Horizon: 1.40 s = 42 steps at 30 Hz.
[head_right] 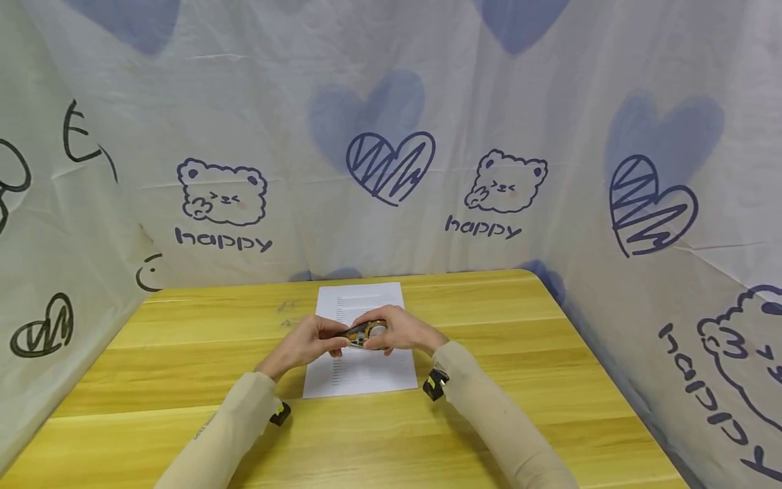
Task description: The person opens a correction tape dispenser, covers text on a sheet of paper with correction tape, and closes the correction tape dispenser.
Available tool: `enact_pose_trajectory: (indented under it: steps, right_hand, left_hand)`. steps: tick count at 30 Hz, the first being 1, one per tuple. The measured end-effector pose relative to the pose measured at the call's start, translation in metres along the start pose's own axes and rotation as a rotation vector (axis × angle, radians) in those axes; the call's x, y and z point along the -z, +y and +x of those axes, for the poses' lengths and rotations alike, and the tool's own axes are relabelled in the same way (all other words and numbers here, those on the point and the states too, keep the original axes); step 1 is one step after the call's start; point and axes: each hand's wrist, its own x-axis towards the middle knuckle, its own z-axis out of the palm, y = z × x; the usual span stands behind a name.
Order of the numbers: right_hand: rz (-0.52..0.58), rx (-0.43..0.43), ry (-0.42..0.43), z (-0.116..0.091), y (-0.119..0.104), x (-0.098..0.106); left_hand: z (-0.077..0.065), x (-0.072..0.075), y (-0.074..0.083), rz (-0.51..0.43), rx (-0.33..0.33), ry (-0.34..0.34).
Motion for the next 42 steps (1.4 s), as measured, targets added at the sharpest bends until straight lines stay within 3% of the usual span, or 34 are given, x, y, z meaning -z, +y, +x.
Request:
enact_pose_trajectory:
  steps: [5, 10, 21, 30, 37, 42]
  right_hand:
    - [0.009, -0.013, 0.091, 0.001, -0.001, 0.001]
    - [0.024, -0.013, 0.128, 0.002, 0.000, 0.001]
    - [0.045, -0.014, 0.123, -0.002, 0.010, -0.004]
    - [0.053, -0.013, 0.142, -0.001, 0.009, -0.002]
    - [0.073, -0.018, 0.159, -0.001, 0.008, -0.002]
    - [0.062, -0.031, 0.173, -0.005, 0.010, -0.002]
  left_hand:
    - [0.002, 0.002, 0.001, 0.000, 0.024, 0.051]
    - [0.002, 0.002, 0.000, -0.007, 0.035, 0.075]
    - [0.000, -0.002, -0.001, -0.009, 0.043, 0.060]
    - [0.003, -0.001, -0.004, -0.044, 0.015, 0.101]
    - [0.001, 0.000, 0.006, -0.068, 0.047, 0.120]
    - [-0.002, -0.001, -0.004, -0.062, 0.037, 0.121]
